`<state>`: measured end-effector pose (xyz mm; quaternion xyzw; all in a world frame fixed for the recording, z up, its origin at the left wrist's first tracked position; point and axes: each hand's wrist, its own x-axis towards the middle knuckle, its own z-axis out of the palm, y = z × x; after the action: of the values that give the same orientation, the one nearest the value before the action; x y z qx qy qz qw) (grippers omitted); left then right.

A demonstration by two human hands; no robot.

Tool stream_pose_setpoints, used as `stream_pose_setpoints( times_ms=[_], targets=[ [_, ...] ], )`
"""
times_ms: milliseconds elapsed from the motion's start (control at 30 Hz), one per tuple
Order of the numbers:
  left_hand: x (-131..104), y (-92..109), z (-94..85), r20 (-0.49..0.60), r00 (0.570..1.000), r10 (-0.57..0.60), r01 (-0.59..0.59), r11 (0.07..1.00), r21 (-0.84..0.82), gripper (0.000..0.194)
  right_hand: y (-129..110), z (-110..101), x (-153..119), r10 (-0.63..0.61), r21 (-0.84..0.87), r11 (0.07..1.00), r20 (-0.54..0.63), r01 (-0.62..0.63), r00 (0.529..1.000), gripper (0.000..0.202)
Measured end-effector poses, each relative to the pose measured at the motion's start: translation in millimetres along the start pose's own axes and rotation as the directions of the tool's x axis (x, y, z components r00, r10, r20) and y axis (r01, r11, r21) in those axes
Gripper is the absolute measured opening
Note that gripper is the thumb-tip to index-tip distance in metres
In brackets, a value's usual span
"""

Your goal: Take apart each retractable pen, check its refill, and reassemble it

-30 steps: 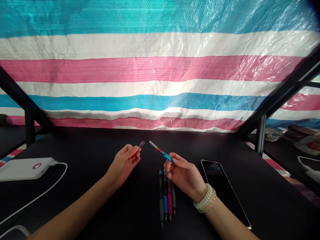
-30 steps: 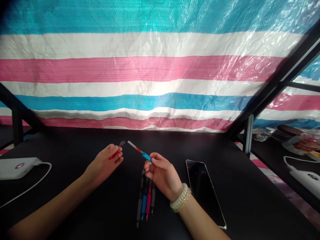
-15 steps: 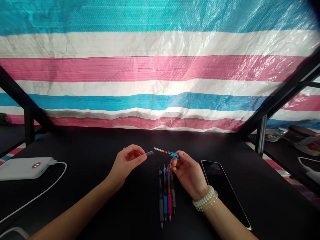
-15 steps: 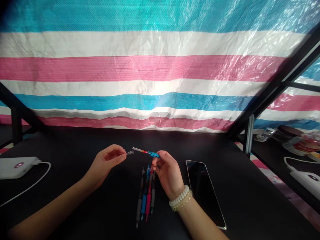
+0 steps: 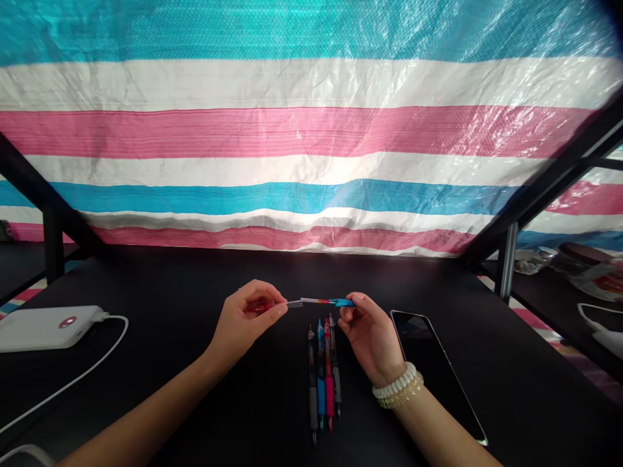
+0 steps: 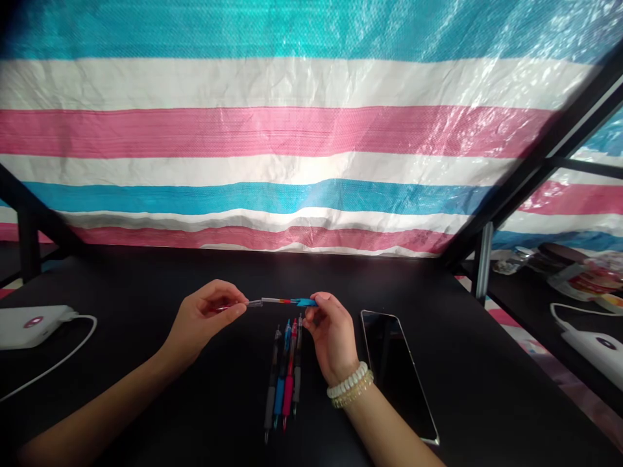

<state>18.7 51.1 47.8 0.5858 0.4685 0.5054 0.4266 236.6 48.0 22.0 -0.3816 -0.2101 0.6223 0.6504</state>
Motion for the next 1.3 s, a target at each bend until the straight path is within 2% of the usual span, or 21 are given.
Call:
stream_pose_setpoints(
  times_ms=[267,433,633,800,867,933,1033,1133,1200,1300],
  targets=[
    [1,-3,-0.5,-0.021,1.000,0.015,-0.013,0.998,0.057,0.010,1,0,0,-0.069,-0.052,0.996,0.024,0.070,0.997,0.016],
    [0,-6,0.0,0.009,0.997,0.074,-0.074,0.992,0.098,0.007,5,0,-4,-0.176,-0.163,0.968,0.109,0.193,0.978,0.018],
    [1,-10,-2.3,-0.011,0.988,0.156,-0.152,0.973,0.173,0.006,5,0,-9,-0.294,-0.398,0.844,0.217,0.359,0.931,0.018],
    [-2,-8,1.9,0.037,0.974,0.225,-0.227,0.941,0.252,0.007,5,5,-18,-0.327,-0.549,0.716,0.282,0.431,0.902,0.015],
    [-3,-8,3.7,0.051,0.956,0.287,-0.289,0.908,0.303,0.007,6,5,-21,-0.315,-0.571,0.679,0.341,0.461,0.886,0.013],
    [-2,-11,4.3,0.063,0.921,0.385,-0.381,0.849,0.366,0.007,7,4,-22,-0.297,-0.585,0.650,0.393,0.486,0.870,0.012],
    [-1,-16,3.5,0.111,0.829,0.548,-0.534,0.716,0.451,0.010,9,1,-22,-0.294,-0.600,0.605,0.441,0.523,0.848,0.014],
    [0,-21,2.5,0.166,0.759,0.629,-0.612,0.605,0.509,0.015,9,0,-20,-0.305,-0.616,0.558,0.471,0.556,0.827,0.015],
    [0,-23,2.3,0.193,0.756,0.625,-0.616,0.582,0.530,0.015,9,0,-19,-0.307,-0.630,0.531,0.481,0.567,0.821,0.014],
    [0,-23,2.6,0.215,0.776,0.592,-0.600,0.591,0.539,0.014,10,-1,-18,-0.309,-0.633,0.530,0.476,0.564,0.824,0.013]
  ],
)
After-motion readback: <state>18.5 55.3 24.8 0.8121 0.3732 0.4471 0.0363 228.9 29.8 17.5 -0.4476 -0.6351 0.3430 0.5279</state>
